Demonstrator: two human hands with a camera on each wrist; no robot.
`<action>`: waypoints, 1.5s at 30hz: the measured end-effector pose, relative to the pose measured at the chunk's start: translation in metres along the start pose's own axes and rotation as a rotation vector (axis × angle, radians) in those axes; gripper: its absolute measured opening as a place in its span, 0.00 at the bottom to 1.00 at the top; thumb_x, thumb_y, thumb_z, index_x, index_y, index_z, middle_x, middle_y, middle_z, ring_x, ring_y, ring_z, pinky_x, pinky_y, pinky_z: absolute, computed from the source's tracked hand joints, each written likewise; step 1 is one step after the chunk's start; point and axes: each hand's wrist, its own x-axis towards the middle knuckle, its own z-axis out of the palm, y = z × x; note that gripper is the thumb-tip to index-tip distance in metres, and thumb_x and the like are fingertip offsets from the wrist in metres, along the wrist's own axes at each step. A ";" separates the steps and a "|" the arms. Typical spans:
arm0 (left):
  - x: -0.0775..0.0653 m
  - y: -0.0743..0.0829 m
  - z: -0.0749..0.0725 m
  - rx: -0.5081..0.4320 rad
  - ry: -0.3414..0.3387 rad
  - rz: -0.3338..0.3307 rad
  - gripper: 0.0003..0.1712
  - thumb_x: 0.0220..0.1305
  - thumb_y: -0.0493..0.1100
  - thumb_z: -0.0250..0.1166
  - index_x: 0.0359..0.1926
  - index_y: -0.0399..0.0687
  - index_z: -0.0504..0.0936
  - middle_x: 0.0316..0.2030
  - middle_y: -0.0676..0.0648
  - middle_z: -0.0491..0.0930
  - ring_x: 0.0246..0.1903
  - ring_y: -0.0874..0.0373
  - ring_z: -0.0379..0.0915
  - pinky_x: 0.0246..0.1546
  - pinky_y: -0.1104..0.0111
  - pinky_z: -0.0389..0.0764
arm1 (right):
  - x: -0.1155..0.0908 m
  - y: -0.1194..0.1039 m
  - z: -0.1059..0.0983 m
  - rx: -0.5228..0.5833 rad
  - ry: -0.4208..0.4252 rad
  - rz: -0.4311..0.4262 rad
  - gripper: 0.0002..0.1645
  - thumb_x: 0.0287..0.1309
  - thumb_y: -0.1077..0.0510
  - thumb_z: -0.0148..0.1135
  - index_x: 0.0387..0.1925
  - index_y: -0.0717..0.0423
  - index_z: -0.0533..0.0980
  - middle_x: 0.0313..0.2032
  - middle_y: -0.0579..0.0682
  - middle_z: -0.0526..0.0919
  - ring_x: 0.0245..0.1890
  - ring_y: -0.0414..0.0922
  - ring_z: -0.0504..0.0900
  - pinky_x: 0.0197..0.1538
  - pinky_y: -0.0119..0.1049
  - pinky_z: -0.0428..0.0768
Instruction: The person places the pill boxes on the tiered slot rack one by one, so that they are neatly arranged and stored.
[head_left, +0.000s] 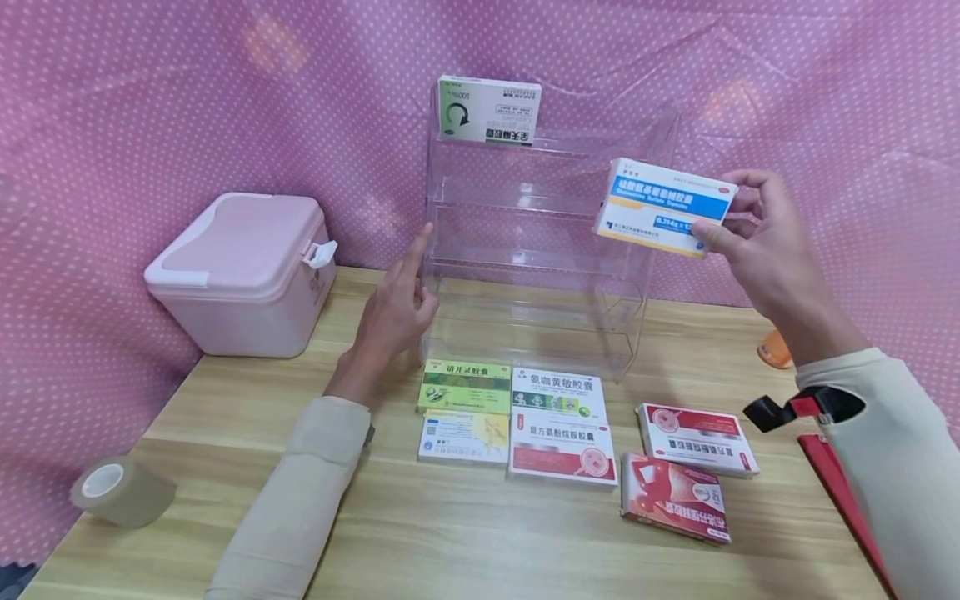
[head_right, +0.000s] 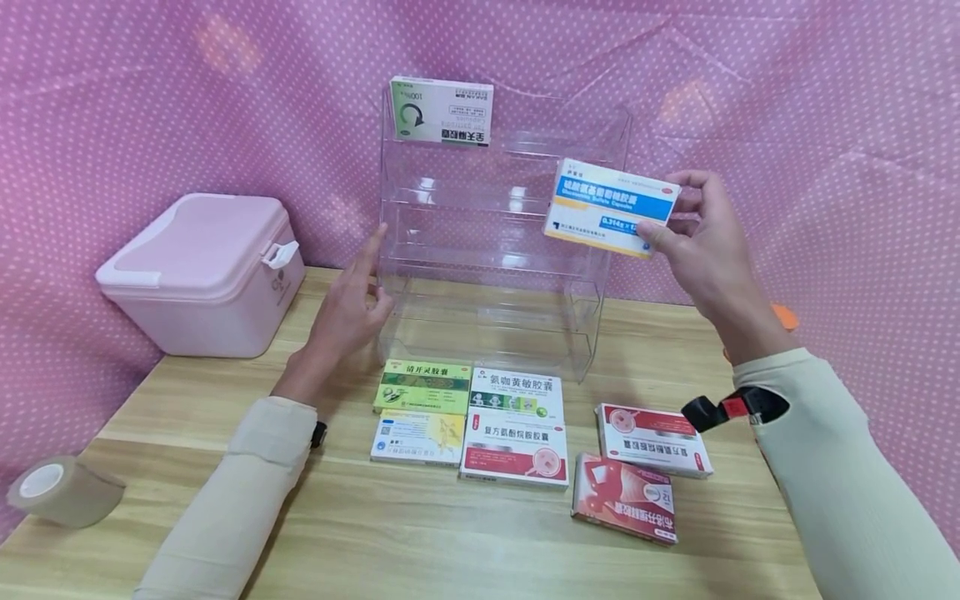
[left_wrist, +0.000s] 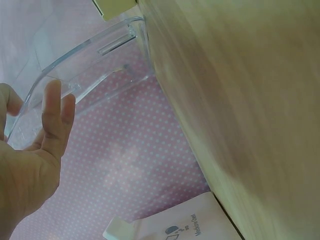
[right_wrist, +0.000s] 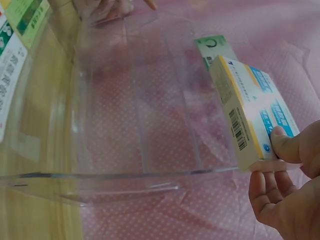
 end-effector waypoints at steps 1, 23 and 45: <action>0.000 0.000 0.000 -0.001 0.000 -0.001 0.57 0.67 0.35 0.60 0.87 0.77 0.45 0.50 0.41 0.78 0.33 0.50 0.69 0.30 0.61 0.74 | 0.003 -0.003 0.002 0.011 0.010 -0.012 0.33 0.72 0.66 0.64 0.68 0.38 0.64 0.50 0.39 0.73 0.48 0.32 0.81 0.45 0.20 0.81; 0.000 -0.003 0.003 0.005 0.009 0.006 0.57 0.66 0.36 0.60 0.87 0.77 0.46 0.46 0.41 0.77 0.33 0.50 0.69 0.30 0.59 0.76 | 0.069 -0.036 0.015 0.165 0.188 -0.022 0.32 0.68 0.72 0.63 0.64 0.40 0.67 0.49 0.40 0.72 0.46 0.37 0.81 0.47 0.21 0.84; 0.000 -0.003 0.001 0.004 0.005 0.011 0.56 0.66 0.36 0.60 0.87 0.76 0.46 0.43 0.41 0.76 0.33 0.50 0.69 0.29 0.60 0.74 | 0.110 -0.076 0.024 0.142 0.299 -0.042 0.31 0.67 0.72 0.63 0.61 0.37 0.70 0.44 0.36 0.75 0.45 0.34 0.79 0.62 0.32 0.83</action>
